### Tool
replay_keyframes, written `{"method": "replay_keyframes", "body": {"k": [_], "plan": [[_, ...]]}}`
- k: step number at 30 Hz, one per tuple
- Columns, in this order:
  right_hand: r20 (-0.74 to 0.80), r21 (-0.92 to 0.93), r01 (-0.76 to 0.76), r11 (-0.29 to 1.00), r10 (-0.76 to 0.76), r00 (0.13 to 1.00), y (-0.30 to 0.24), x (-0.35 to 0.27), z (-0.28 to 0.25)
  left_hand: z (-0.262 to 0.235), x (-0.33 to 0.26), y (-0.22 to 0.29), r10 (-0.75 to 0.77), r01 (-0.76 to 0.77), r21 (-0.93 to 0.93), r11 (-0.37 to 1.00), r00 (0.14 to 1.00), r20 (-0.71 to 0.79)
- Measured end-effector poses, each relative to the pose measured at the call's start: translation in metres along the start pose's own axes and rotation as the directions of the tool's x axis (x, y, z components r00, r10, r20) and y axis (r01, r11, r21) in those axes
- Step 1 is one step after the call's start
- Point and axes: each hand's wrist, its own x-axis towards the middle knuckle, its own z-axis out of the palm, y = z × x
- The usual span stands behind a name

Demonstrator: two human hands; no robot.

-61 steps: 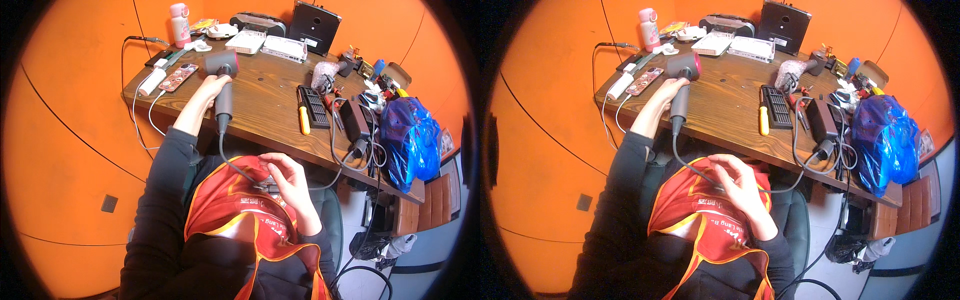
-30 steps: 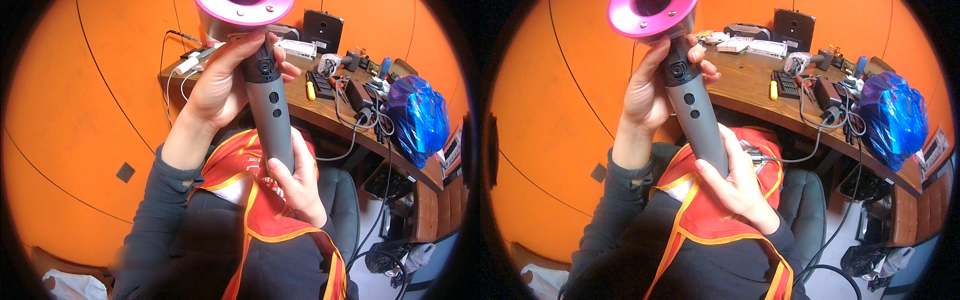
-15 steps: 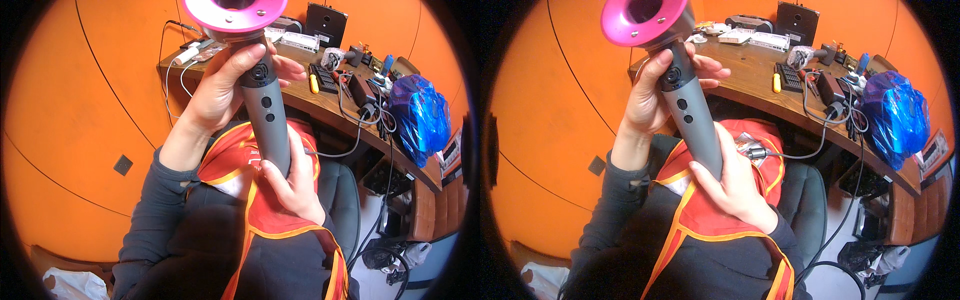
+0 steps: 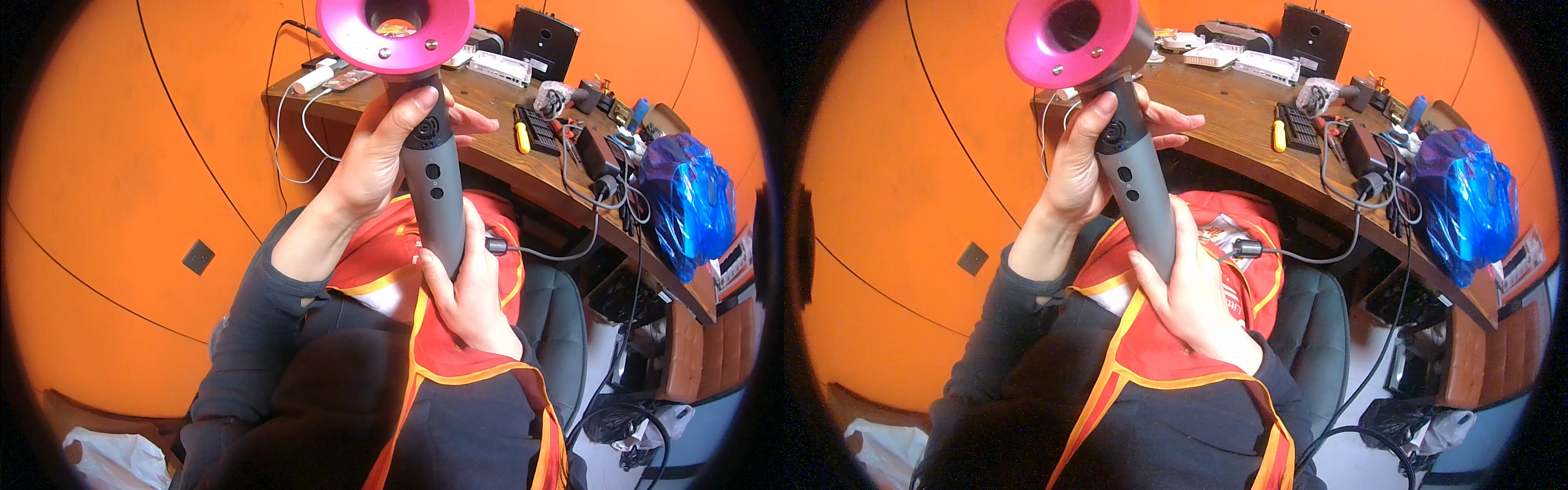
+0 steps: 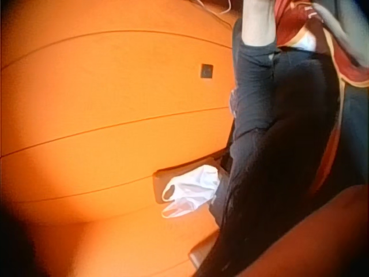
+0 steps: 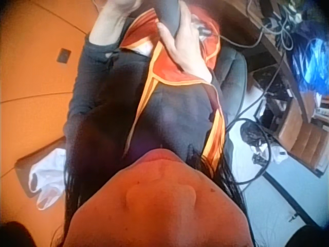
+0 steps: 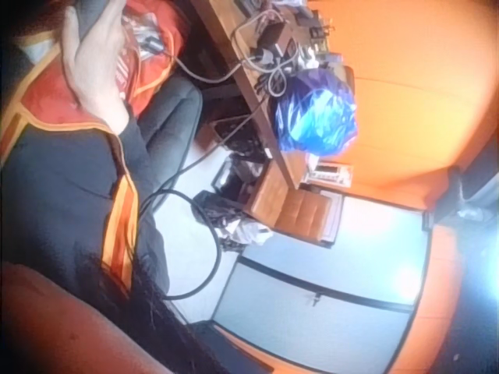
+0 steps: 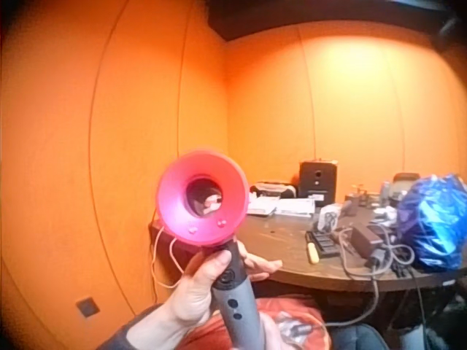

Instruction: The person assembles a hair dryer by attaching a pink nozzle to the main body, inserting a screw, and connecting a power cord. They then handle a second hair dryer wrapped in bubble wrap, remove the wrap, and place it on the table.

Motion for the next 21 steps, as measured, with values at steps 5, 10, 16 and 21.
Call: {"method": "replay_keyframes", "body": {"k": [5,10,16,21], "plan": [[0.212,0.682,-0.278,0.677,0.181,0.96,-0.001,0.009,-0.003,-0.008,0.0,-0.008,-0.051,0.043,-0.12,0.992,0.997,-0.064],[0.463,0.812,-0.487,0.321,0.154,0.873,-0.002,0.013,-0.026,-0.015,0.001,-0.013,-0.219,0.213,-0.567,0.795,0.974,0.059],[0.103,0.337,-0.087,0.938,0.055,0.993,0.003,0.01,-0.018,-0.011,-0.007,0.009,-0.22,0.191,-0.216,0.957,0.969,-0.115],[0.016,0.118,0.106,0.987,-0.108,0.994,0.004,0.004,-0.009,0.005,-0.02,0.023,-0.076,0.064,-0.066,0.996,0.978,-0.193]]}}
